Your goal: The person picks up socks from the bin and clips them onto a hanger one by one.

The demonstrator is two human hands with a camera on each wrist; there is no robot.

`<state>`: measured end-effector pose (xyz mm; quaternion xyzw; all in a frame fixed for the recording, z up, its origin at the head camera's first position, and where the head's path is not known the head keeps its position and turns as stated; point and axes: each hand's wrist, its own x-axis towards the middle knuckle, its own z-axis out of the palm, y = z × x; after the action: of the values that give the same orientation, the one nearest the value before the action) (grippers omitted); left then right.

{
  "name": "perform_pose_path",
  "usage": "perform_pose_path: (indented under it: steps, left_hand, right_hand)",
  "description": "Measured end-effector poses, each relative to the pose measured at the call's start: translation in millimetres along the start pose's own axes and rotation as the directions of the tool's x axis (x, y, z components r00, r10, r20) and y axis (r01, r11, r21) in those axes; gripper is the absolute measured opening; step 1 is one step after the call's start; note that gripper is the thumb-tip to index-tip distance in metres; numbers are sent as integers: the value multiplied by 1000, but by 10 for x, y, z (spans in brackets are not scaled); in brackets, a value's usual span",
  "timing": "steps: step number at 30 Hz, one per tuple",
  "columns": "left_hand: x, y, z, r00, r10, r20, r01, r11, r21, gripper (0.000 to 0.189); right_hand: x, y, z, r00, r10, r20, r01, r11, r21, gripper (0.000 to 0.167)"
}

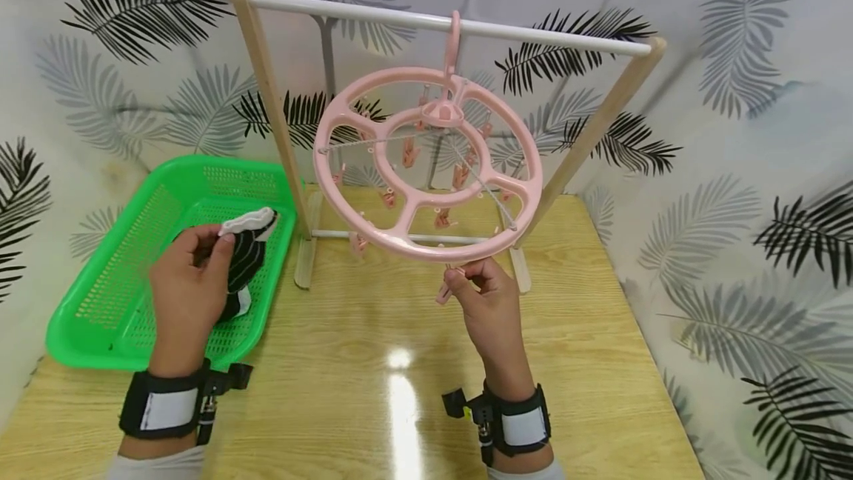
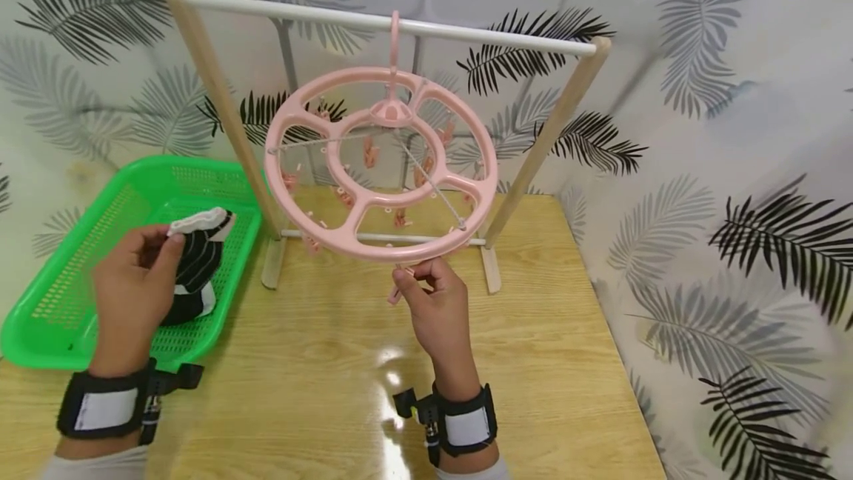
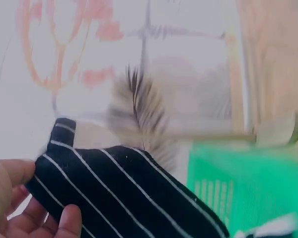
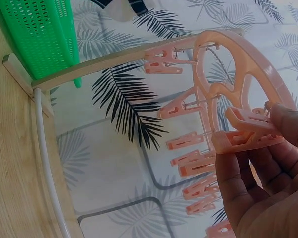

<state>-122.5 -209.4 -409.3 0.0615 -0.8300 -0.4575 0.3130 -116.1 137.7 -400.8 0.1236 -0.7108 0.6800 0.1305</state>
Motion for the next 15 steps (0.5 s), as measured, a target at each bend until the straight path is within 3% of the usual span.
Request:
perform_pose_path:
  steps: [3, 6, 9, 15]
  left_hand:
    - [-208, 175, 135, 985, 155, 68, -154, 988, -19, 17]
    - [-390, 320, 284, 964, 233, 127, -228, 972, -52, 15]
    - [-554, 417, 446, 955, 239, 178, -223, 969, -104, 16]
    - [-803, 550, 721, 941, 161, 297, -101, 973, -205, 14]
  right_hand:
    - [-2, 2, -1, 1000, -11, 4, 11, 1000, 21, 16]
    - [-1, 9, 1, 1000, -28, 6, 27, 999, 43, 14]
    - [-3, 6, 11, 999, -35, 4, 35, 998, 50, 14]
    - [-19, -17, 37, 999, -33, -7, 34, 999, 42, 11]
